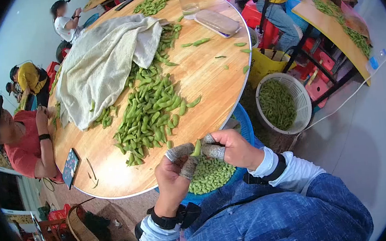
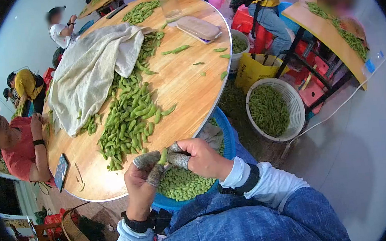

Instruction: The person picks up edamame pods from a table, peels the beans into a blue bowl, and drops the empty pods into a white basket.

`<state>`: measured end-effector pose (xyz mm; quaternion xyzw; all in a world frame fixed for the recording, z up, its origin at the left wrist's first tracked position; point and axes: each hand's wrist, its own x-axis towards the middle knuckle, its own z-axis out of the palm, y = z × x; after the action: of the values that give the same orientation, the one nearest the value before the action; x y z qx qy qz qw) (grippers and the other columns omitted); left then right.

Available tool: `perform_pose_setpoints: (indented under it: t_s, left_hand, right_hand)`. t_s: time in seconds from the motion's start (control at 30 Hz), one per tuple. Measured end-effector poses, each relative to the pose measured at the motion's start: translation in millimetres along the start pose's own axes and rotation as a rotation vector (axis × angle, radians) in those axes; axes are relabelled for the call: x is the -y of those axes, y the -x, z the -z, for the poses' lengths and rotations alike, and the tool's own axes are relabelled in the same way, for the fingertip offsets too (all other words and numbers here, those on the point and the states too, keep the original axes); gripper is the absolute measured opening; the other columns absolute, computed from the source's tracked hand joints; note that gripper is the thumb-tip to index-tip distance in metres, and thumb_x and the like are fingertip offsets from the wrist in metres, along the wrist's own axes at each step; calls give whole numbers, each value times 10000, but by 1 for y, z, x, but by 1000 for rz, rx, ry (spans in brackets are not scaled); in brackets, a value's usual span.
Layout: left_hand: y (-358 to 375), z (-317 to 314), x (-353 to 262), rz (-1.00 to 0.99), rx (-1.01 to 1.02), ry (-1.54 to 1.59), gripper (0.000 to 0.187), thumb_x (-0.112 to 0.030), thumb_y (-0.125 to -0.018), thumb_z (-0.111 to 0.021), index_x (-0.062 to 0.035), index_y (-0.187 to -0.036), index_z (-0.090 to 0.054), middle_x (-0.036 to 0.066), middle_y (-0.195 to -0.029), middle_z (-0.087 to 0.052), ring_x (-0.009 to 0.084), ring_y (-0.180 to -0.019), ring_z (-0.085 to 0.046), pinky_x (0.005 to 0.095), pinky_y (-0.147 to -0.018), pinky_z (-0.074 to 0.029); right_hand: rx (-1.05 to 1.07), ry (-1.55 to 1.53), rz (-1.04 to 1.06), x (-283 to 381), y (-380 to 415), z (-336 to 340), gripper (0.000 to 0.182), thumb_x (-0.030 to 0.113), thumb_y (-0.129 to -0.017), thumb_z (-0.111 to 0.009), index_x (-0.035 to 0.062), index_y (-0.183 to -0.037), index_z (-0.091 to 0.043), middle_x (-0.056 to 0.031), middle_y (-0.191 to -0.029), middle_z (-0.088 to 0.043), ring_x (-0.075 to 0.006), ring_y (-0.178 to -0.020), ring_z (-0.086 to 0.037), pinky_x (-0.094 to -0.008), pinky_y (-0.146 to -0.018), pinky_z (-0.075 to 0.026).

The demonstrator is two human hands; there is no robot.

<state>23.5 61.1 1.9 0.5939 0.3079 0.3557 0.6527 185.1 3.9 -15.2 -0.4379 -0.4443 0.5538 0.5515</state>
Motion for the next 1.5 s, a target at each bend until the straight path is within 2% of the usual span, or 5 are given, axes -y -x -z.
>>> perform_pose_setpoints:
  t_s: [0.23,0.43,0.8,0.9,1.5]
  left_hand:
    - [-5,1,-1,83,46,-17,258,39,-743,-598,27,-994,-542,64,-909,-596,126,-834,-571,244,-744,-458]
    - [-2,10,3,219,103,217,219,19,-746,-605,11,-963,-574,46,-867,-614,109,-778,-578,230,-707,-461]
    - [1,12,16,306,160,452,288,-129,-721,-663,7,-953,-560,69,-883,-608,143,-745,-575,261,-653,-454]
    - [1,11,14,297,172,557,204,-30,-752,-617,-8,-951,-577,46,-874,-617,98,-747,-567,221,-640,-447]
    - [6,4,9,297,167,442,182,-40,-762,-610,-16,-939,-574,30,-870,-613,86,-757,-554,219,-653,-435]
  right_hand:
    - [-86,46,51,8,1,-4,151,42,-816,-523,-8,-950,-570,-24,-808,-603,-67,-741,-521,-218,-675,-431]
    - [23,-456,-293,15,7,6,129,142,-851,-506,27,-884,-555,-16,-733,-557,-55,-583,-461,-175,-504,-337]
    - [13,-310,-228,20,7,-2,114,121,-838,-515,36,-872,-583,15,-741,-564,-38,-638,-476,-180,-566,-370]
    - [24,-296,-197,21,6,-2,119,122,-834,-524,30,-875,-588,16,-748,-565,-42,-647,-474,-184,-586,-373]
    - [-21,-112,-158,29,12,-7,100,68,-814,-528,-4,-865,-575,9,-778,-565,-61,-714,-495,-206,-650,-402]
